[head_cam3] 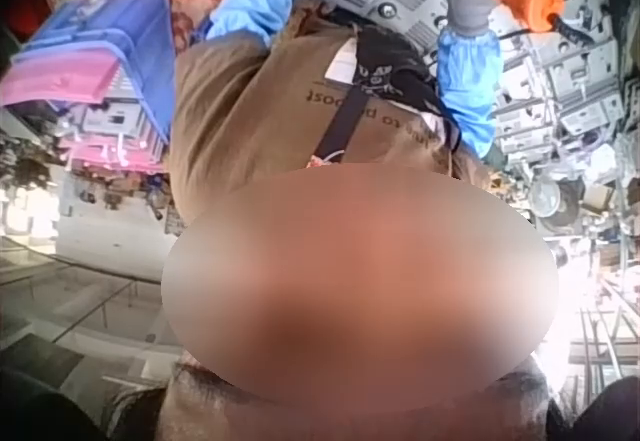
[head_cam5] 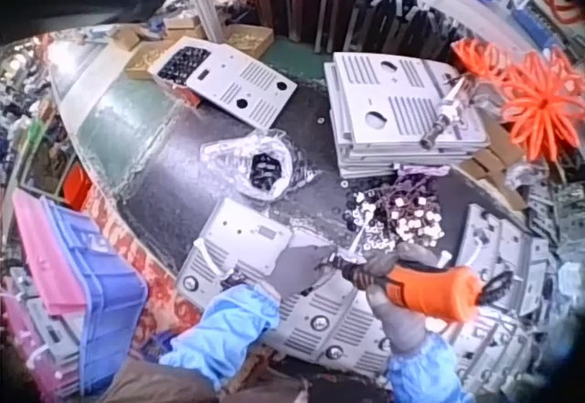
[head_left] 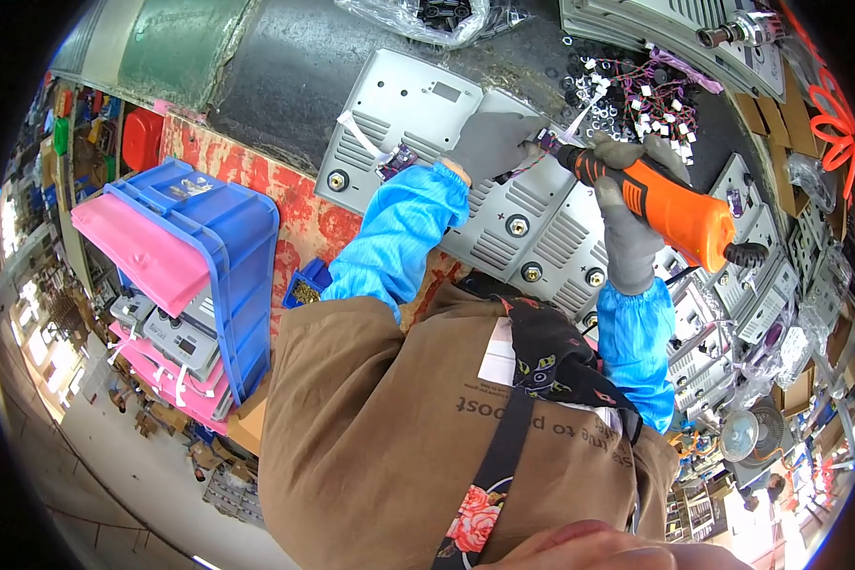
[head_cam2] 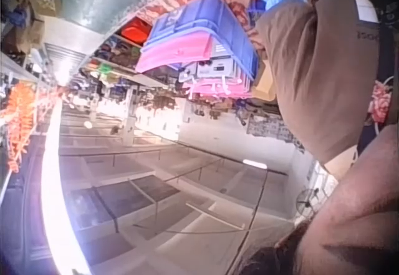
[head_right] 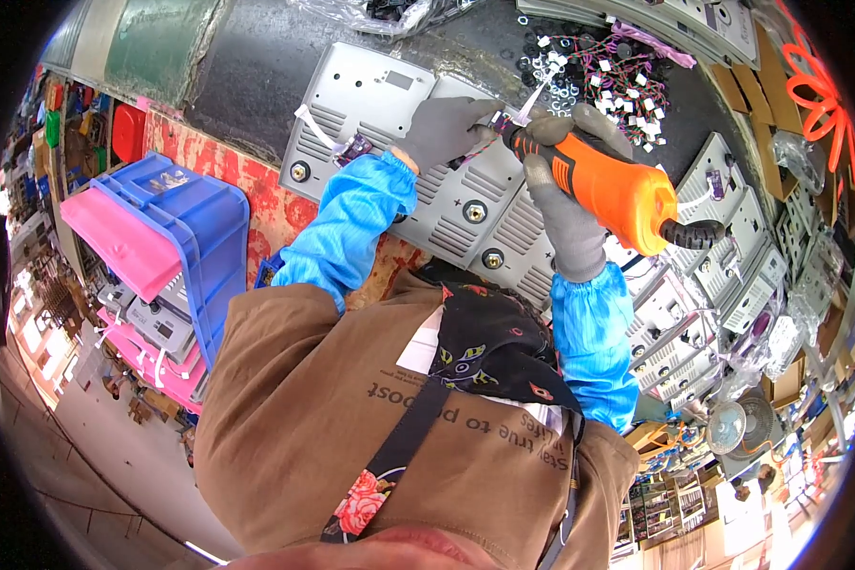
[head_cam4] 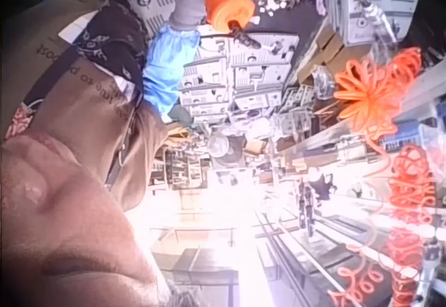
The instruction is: The person fastens components onto a metal faceplate using an electric screwdriver. The screws are driven into the faceplate to secure a circuit board.
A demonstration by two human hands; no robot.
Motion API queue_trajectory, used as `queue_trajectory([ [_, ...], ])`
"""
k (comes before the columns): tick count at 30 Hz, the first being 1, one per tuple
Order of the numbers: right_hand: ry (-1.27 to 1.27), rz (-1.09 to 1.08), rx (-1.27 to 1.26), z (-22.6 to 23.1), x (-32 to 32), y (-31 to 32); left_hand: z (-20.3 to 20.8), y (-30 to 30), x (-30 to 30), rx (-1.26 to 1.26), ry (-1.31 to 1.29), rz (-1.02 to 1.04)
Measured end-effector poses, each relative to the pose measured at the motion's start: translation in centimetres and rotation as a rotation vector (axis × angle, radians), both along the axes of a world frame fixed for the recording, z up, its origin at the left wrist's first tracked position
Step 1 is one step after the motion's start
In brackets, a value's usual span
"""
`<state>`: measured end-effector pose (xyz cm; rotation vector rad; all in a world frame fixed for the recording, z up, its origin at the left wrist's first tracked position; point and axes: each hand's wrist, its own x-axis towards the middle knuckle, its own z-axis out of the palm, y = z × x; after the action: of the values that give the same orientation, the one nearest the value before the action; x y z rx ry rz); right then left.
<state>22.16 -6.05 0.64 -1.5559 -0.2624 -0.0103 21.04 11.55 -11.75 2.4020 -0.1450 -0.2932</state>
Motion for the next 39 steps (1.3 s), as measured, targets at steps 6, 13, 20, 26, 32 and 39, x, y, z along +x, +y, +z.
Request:
queue_trajectory([
  [6,-0.045,0.010,-0.046,-0.5,0.3,-0.1,0.1,0.2,0.0,-0.004,0.026,-0.010],
  [13,0.002,-0.012,-0.027,-0.4,0.4,0.7,1.0,0.4,0.2,-0.024,0.041,-0.052],
  [20,0.065,0.106,-0.104,0.3,1.8,2.4,2.9,3.3,-1.0,-0.565,0.332,0.215],
  [26,0.026,0.137,-0.121,0.4,1.6,2.2,5.3,4.6,-5.0,-1.523,0.529,0.504],
  [32,0.081,0.141,-0.020,1.3,0.4,1.8,5.5,-0.1,-9.6,-1.248,0.564,0.465],
  [39,-0.155,0.157,0.180,4.8,-2.7,-0.3,4.7,-2.1,-12.7,-1.601,0.617,0.562],
])
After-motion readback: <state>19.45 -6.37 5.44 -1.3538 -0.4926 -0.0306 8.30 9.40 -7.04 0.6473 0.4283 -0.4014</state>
